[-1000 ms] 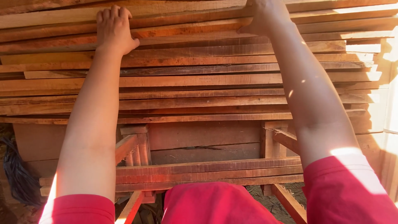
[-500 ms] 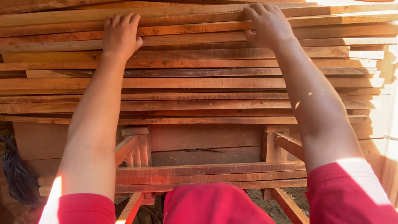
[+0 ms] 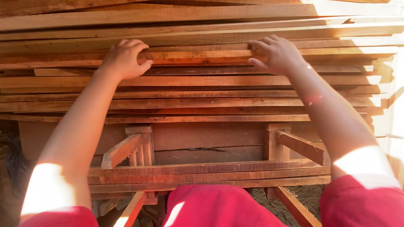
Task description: Organizing and stacking wooden planks in a workshop.
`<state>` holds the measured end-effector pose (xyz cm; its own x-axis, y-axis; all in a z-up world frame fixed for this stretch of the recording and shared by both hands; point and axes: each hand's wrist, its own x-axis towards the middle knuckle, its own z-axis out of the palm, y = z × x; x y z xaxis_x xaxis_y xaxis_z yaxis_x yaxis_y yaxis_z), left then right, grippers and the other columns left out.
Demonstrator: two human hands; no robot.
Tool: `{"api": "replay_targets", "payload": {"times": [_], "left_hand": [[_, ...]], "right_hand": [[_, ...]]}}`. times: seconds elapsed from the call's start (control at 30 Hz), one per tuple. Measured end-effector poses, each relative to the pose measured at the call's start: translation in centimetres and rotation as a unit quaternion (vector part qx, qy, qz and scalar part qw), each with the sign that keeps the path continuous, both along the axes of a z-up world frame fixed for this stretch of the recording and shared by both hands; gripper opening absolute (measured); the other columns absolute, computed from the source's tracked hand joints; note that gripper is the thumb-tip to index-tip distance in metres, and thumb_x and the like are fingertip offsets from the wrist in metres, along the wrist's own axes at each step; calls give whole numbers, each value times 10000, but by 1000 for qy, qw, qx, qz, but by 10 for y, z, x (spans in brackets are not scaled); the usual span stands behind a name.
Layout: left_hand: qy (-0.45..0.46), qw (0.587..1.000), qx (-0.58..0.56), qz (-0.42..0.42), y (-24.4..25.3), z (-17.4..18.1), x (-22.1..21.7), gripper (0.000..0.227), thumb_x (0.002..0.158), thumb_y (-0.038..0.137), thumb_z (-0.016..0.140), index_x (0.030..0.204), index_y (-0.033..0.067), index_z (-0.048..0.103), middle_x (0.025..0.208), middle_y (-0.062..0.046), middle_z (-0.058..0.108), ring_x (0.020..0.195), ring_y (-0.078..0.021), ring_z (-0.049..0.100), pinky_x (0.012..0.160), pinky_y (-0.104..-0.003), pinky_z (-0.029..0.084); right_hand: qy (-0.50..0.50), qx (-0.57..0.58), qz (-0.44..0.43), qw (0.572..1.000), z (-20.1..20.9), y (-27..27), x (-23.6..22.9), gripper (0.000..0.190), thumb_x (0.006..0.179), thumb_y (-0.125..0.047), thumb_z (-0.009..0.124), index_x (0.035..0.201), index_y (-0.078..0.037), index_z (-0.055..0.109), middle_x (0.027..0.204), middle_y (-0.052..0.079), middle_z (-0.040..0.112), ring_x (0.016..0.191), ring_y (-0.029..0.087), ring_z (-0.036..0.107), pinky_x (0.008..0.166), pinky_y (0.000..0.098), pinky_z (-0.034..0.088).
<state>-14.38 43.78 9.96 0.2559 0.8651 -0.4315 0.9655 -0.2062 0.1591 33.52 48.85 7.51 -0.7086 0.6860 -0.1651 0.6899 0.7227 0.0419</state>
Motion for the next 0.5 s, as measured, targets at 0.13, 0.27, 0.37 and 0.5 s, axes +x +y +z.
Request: {"api": "replay_targets", "payload": {"times": [0.13, 0.27, 0.37, 0.5], "left_hand": [[-46, 993, -16, 110, -1, -6, 3, 537, 1146, 502, 344, 1289, 116, 690, 1045, -92, 759, 866, -298, 715, 833, -512, 547], [-6, 989, 86, 123, 21, -51, -13, 345, 1137, 272, 546, 967, 57, 756, 697, -107, 684, 502, -268, 593, 486, -421, 524], [5, 976, 155, 150, 42, -72, -12, 199, 1042, 232, 671, 1168, 97, 744, 917, -87, 773, 733, -284, 713, 610, -425, 587], [24, 981, 118, 149, 48, -90, -13, 353, 956, 404, 753, 1202, 152, 752, 1215, -86, 711, 1065, -337, 615, 946, -521, 455]], "right_hand": [[188, -78, -105, 973, 4, -8, -14, 414, 1165, -369, 464, 1215, -74, 750, 1179, 79, 757, 1095, 272, 663, 952, 431, 531], [144, -139, -257, 946, -5, 18, -32, 387, 1147, -360, 615, 925, -108, 807, 777, 72, 757, 556, 190, 634, 591, 334, 556], [143, -115, -269, 946, -27, 43, -34, 370, 1000, -338, 703, 1276, -93, 687, 1363, 119, 627, 1233, 329, 506, 1046, 526, 454], [79, -105, -286, 949, -43, 54, -37, 395, 953, -478, 753, 1199, -169, 756, 1271, 99, 656, 1142, 331, 539, 991, 522, 427]]}}
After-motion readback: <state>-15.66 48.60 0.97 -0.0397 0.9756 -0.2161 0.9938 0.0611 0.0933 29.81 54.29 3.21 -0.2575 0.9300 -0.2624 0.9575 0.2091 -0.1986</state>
